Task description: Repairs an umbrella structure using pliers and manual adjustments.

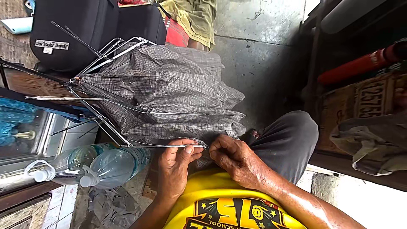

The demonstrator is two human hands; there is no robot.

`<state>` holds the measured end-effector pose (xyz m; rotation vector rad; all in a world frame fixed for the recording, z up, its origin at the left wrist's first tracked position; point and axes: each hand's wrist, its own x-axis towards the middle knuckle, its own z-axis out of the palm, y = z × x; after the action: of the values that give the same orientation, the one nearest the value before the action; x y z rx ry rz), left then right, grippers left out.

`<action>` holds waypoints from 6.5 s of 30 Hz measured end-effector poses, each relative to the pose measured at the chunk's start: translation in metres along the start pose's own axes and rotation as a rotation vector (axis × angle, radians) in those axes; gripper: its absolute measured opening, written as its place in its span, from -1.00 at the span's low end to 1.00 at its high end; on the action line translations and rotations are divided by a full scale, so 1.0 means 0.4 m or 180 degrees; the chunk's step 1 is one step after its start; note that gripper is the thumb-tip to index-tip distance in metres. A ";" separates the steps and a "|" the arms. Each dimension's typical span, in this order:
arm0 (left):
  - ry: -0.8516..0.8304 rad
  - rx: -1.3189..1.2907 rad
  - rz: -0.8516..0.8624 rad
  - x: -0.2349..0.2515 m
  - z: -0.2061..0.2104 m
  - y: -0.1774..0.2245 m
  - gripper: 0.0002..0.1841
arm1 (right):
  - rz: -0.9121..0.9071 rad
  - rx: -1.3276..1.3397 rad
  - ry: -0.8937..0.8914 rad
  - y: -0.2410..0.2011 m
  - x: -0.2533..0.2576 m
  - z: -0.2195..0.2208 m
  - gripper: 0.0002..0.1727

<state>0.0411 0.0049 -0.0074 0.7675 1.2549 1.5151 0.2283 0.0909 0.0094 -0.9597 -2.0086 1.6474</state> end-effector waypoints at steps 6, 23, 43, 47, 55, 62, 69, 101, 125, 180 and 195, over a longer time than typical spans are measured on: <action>-0.0043 -0.0141 -0.0143 0.000 -0.008 0.009 -0.83 | -0.0241 0.0049 0.0066 0.013 0.009 -0.006 -0.78; -0.0186 -0.0426 -0.0257 -0.007 -0.017 0.014 -0.83 | 0.0297 0.1394 0.0198 0.020 0.022 0.008 -0.82; -0.0132 0.0129 -0.0240 0.000 -0.007 0.010 -0.83 | -0.0098 -0.0241 0.0375 0.038 0.000 0.039 -0.79; -0.0145 0.0255 -0.0218 -0.002 -0.011 0.012 -0.83 | -0.0156 -0.0526 0.0335 0.037 0.004 0.043 -0.80; 0.0018 0.0362 -0.0246 0.001 0.004 0.012 -0.83 | 0.0287 -0.0911 0.0505 -0.007 0.011 0.050 -0.81; 0.0089 0.0347 -0.0205 0.003 0.007 0.000 -0.82 | 0.0589 -0.0716 0.0347 -0.010 0.025 0.037 -0.82; 0.0078 0.0306 -0.0127 0.003 0.003 -0.009 -0.81 | 0.0899 0.0064 0.0041 0.003 0.048 0.013 -0.83; 0.0011 0.0204 -0.0147 0.014 0.004 -0.010 -0.80 | 0.0126 -0.0125 -0.0070 0.044 0.035 -0.002 -0.83; -0.0006 0.0200 -0.0171 0.005 -0.001 -0.007 -0.80 | 0.0260 -0.0086 -0.0019 0.046 0.031 0.011 -0.84; -0.0124 0.0458 -0.0159 0.005 0.000 -0.009 -0.81 | -0.0709 -0.2235 -0.0212 -0.011 0.040 -0.002 -0.81; -0.0141 0.0438 -0.0160 0.007 0.000 -0.003 -0.82 | -0.0913 -0.2585 -0.0462 -0.039 0.059 -0.041 -0.80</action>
<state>0.0407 0.0074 -0.0090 0.8481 1.3459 1.3749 0.2186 0.1176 0.0252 -0.7281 -2.8252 0.7474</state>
